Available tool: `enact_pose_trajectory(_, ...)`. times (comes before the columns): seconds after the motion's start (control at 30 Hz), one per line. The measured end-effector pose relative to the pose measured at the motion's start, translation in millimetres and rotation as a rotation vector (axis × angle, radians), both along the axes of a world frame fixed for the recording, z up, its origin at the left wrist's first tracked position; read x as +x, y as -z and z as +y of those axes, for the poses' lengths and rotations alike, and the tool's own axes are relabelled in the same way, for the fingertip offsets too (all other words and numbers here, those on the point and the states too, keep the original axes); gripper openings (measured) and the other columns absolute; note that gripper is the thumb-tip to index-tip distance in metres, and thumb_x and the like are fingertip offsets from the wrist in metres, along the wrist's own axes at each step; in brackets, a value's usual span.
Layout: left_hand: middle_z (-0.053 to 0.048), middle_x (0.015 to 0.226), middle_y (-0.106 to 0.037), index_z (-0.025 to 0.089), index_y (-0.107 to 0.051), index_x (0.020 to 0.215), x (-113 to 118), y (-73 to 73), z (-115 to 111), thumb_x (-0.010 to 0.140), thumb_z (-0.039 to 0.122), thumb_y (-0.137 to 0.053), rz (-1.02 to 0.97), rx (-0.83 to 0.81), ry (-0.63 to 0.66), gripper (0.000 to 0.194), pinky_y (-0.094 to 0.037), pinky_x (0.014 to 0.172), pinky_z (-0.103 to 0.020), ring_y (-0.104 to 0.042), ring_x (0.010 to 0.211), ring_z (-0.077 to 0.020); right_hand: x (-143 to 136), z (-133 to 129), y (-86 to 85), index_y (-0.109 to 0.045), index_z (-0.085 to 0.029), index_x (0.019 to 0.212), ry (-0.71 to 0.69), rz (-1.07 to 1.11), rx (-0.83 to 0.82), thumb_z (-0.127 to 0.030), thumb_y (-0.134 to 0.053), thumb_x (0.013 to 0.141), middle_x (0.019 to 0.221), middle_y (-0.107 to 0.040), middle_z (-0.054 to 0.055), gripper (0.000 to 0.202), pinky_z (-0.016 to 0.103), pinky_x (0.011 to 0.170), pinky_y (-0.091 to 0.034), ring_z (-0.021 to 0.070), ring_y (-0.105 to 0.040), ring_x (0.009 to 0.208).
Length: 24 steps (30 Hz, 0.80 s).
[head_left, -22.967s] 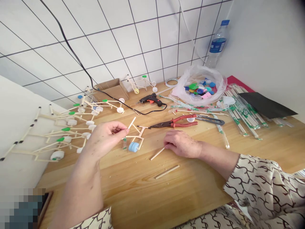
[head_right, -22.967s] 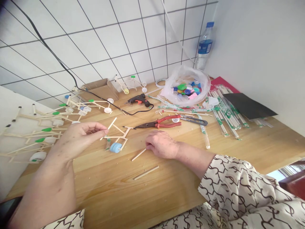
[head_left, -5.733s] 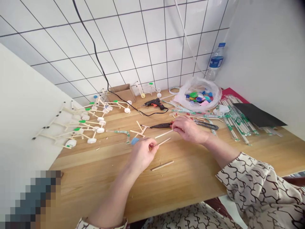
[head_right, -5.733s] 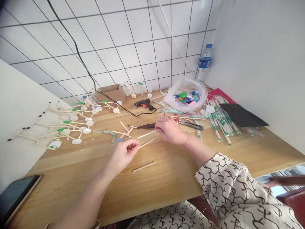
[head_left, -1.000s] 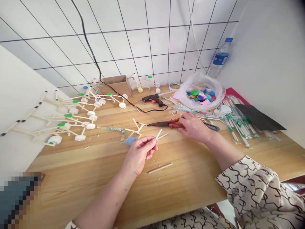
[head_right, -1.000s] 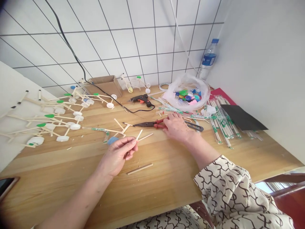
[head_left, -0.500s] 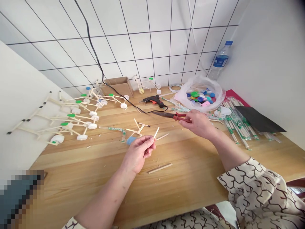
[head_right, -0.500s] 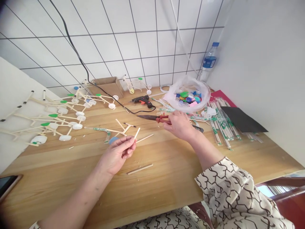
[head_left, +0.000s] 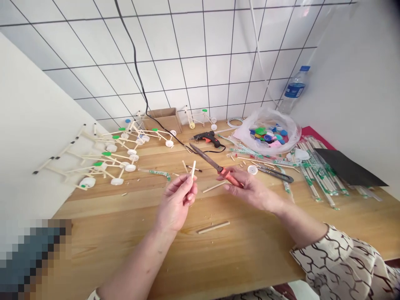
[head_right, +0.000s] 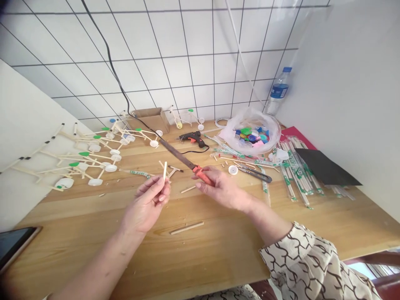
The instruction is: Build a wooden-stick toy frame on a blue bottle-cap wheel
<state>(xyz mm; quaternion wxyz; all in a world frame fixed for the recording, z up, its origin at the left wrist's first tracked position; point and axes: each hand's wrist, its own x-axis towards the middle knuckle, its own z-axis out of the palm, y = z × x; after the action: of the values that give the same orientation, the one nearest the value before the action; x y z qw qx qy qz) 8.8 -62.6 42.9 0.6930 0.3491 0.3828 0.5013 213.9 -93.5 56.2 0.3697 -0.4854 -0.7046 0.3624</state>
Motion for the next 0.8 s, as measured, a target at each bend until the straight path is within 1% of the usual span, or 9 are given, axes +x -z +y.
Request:
enact_pose_trajectory(0.13,0.002,0.053,-0.056,0.016,-0.069,0.071,0,-4.0,-1,0.055,0.031,-0.083,0.008,0.014,-0.083,0.026,-0.026,0.041,-0.013,-0.040,0.045,-0.0022,-7,-3,2.9,-0.061,-0.015,0.103,-0.042,-0.111,0.062,-0.030,-0.049,0.089,0.113,-0.053,0.011,0.023,0.033,0.094,-0.044,0.0197,-0.055,0.104)
enact_pose_trajectory(0.27,0.002,0.053,-0.056,0.016,-0.069,0.073,0,-3.9,-2,0.057,0.032,-0.082,0.016,0.042,-0.122,0.026,-0.027,0.042,-0.013,-0.041,0.045,-0.0022,-10,-4,11.3,-0.061,-0.015,0.100,-0.030,-0.210,0.144,-0.025,-0.050,0.088,0.117,-0.050,0.013,0.019,0.038,0.101,-0.039,0.0229,-0.049,0.115)
enact_pose_trajectory(0.37,0.002,0.055,-0.057,0.016,-0.069,0.075,0,-3.1,-3,0.060,0.033,-0.081,0.036,0.071,-0.139,0.025,-0.026,0.042,-0.013,-0.041,0.046,-0.0025,-11,-4,16.4,-0.061,-0.016,0.100,-0.033,-0.266,0.189,-0.021,-0.050,0.087,0.120,-0.050,0.014,0.018,0.041,0.102,-0.037,0.0236,-0.046,0.118)
enact_pose_trajectory(0.53,0.003,0.056,-0.056,0.016,-0.066,0.074,0,-1.7,-4,0.064,0.032,-0.078,0.082,0.128,-0.140,0.023,-0.026,0.043,-0.015,-0.041,0.048,-0.0035,-12,-6,16.7,-0.061,-0.016,0.100,-0.037,-0.350,0.182,-0.019,-0.051,0.085,0.127,-0.048,0.016,0.018,0.046,0.102,-0.037,0.0266,-0.042,0.122)
enact_pose_trajectory(0.67,0.002,0.057,-0.055,0.016,-0.061,0.067,2,-0.2,-6,0.069,0.032,-0.074,0.157,0.216,-0.109,0.021,-0.026,0.044,-0.017,-0.039,0.049,-0.0046,-14,-8,13.3,-0.062,-0.016,0.099,-0.040,-0.416,0.162,-0.020,-0.051,0.086,0.132,-0.045,0.018,0.018,0.051,0.102,-0.035,0.0299,-0.037,0.128)
enact_pose_trajectory(0.8,0.003,0.058,-0.054,0.017,-0.060,0.067,1,6.1,-7,0.074,0.032,-0.069,0.228,0.274,-0.066,0.019,-0.024,0.045,-0.020,-0.036,0.049,-0.0059,-16,-10,10.5,-0.062,-0.015,0.098,-0.033,-0.464,0.199,-0.019,-0.050,0.086,0.134,-0.043,0.020,0.017,0.055,0.101,-0.034,0.0319,-0.034,0.129)
